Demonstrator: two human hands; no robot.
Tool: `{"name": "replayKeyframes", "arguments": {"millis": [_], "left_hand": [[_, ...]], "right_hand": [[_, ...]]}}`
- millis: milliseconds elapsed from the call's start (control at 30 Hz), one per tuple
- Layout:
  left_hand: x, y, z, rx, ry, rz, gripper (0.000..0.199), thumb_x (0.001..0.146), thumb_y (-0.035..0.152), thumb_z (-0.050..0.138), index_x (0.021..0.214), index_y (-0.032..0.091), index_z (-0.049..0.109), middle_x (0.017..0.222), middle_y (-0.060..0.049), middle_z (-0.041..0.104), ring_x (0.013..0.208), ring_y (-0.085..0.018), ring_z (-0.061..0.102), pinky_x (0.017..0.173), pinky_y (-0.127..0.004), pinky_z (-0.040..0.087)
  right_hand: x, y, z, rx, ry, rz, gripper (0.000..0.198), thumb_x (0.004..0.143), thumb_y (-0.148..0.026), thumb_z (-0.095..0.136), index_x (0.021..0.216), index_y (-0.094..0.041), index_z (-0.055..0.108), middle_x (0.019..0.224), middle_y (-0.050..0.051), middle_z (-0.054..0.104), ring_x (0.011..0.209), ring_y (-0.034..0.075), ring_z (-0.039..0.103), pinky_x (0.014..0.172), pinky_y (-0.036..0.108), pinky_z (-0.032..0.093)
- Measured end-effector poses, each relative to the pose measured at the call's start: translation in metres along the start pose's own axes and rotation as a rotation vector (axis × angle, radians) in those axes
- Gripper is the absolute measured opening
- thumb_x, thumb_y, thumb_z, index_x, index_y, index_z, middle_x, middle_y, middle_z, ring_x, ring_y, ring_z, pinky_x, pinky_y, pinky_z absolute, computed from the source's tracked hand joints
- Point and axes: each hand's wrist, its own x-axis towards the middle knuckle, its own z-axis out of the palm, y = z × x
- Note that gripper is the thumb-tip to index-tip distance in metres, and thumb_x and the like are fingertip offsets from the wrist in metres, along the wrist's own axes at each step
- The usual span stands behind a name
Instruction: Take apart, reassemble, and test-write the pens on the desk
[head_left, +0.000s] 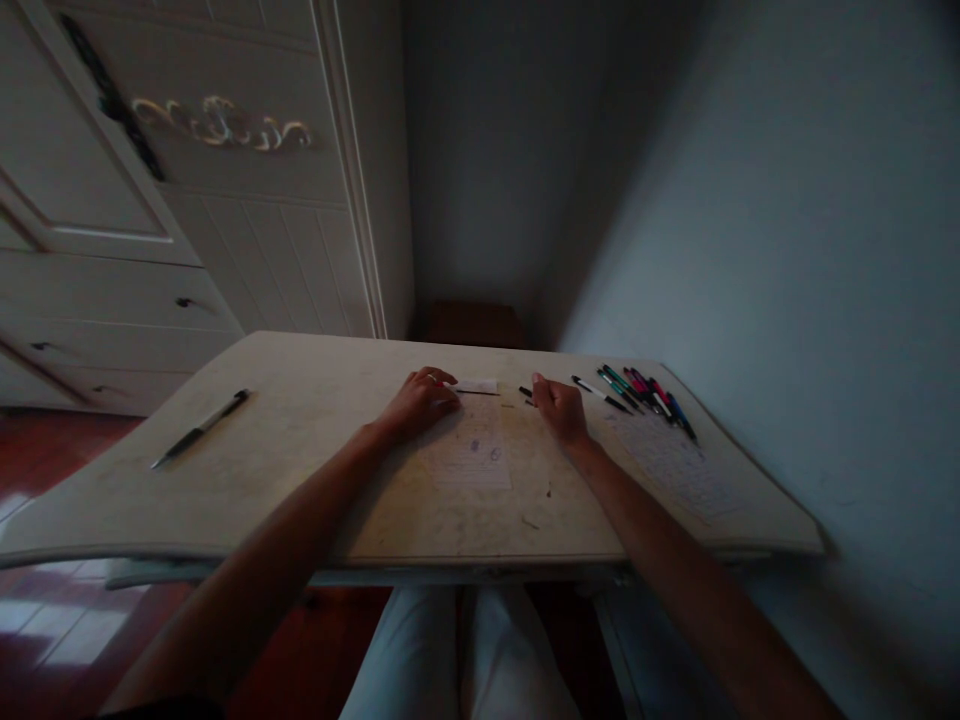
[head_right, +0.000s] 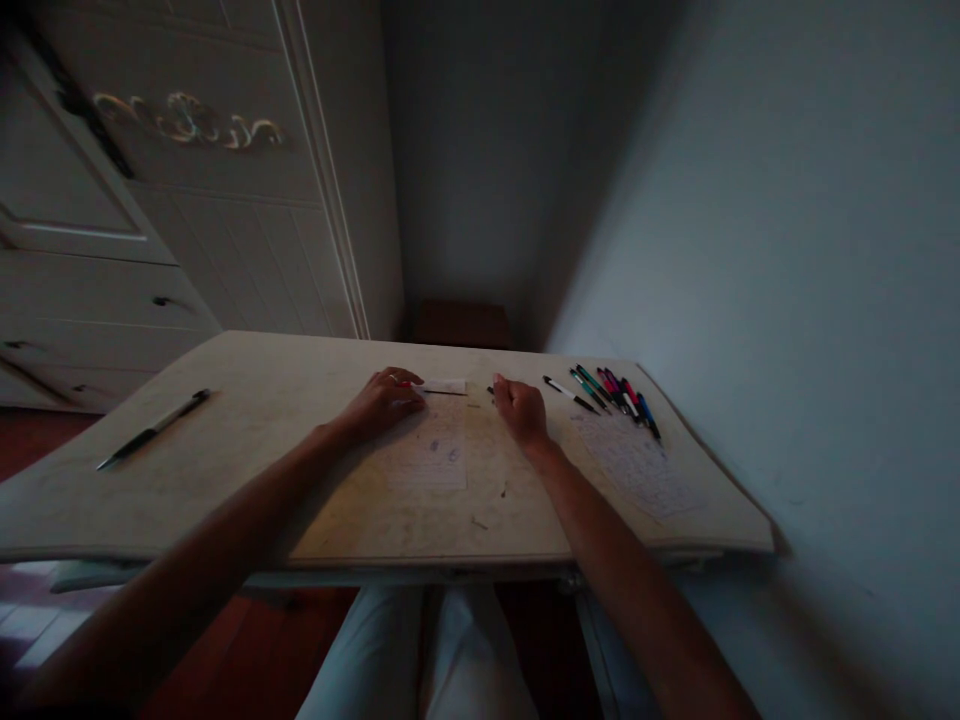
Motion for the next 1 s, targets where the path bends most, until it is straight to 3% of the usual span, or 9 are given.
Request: {"name": "replayKeyframes", "arguments": {"millis": [200,367,533,667,833,1000], "left_hand": [[0.002,-0.003,-0.004,0.020,0.049,0.016,0.013,0.086,0.031,0.064,0.083,0.025,0.076,0.108,-0.009,0.070,0.106,-0.027,0.059,0.098,-0.048,0.046],[0.004,-0.002,-0.005,0.020,0.134,-0.034,0.010,0.084,0.028,0.065,0.080,0.024,0.073,0.105,-0.010,0.069,0.103,-0.027,0.058,0.095,-0.049,0.047],[0.006,0.002,-0.007,-0.031,0.245,-0.039,0.006,0.082,0.026,0.066,0.080,0.023,0.071,0.100,-0.010,0.068,0.099,-0.027,0.057,0.094,-0.047,0.047],[0.006,0.002,-0.007,-0.032,0.283,-0.086,0.008,0.085,0.026,0.063,0.084,0.022,0.070,0.088,-0.008,0.068,0.089,-0.025,0.059,0.088,-0.041,0.048],[0.006,0.000,-0.002,0.004,0.221,-0.111,0.019,0.087,0.022,0.059,0.100,0.022,0.072,0.090,-0.008,0.068,0.088,-0.025,0.060,0.083,-0.039,0.049],[0.009,-0.001,0.003,0.101,0.146,-0.069,0.017,0.086,0.022,0.061,0.091,0.025,0.077,0.090,-0.010,0.070,0.091,-0.027,0.060,0.086,-0.043,0.047]], "right_hand": [[0.007,0.003,0.002,-0.156,0.071,-0.108,0.040,0.096,-0.040,0.042,0.064,-0.020,0.054,0.061,0.002,0.054,0.063,0.017,0.048,0.064,0.029,0.036],[0.005,0.006,0.010,-0.231,-0.098,-0.216,0.022,0.092,-0.033,0.057,0.086,-0.019,0.073,0.091,0.009,0.064,0.089,0.022,0.055,0.085,0.036,0.041],[0.000,0.005,0.016,-0.269,-0.258,-0.284,0.016,0.086,-0.032,0.070,0.098,-0.024,0.077,0.112,0.011,0.061,0.100,0.025,0.054,0.091,0.042,0.039],[-0.001,0.003,0.014,-0.287,-0.285,-0.267,0.011,0.085,-0.027,0.071,0.094,-0.023,0.077,0.114,0.011,0.062,0.105,0.026,0.053,0.091,0.042,0.037],[-0.001,0.001,0.013,-0.278,-0.294,-0.236,0.006,0.086,-0.021,0.069,0.087,-0.022,0.075,0.111,0.010,0.064,0.107,0.026,0.053,0.090,0.042,0.037],[-0.002,-0.005,0.011,-0.280,-0.298,-0.238,0.006,0.087,-0.018,0.066,0.086,-0.019,0.072,0.109,0.010,0.064,0.107,0.026,0.052,0.090,0.041,0.037]]}}
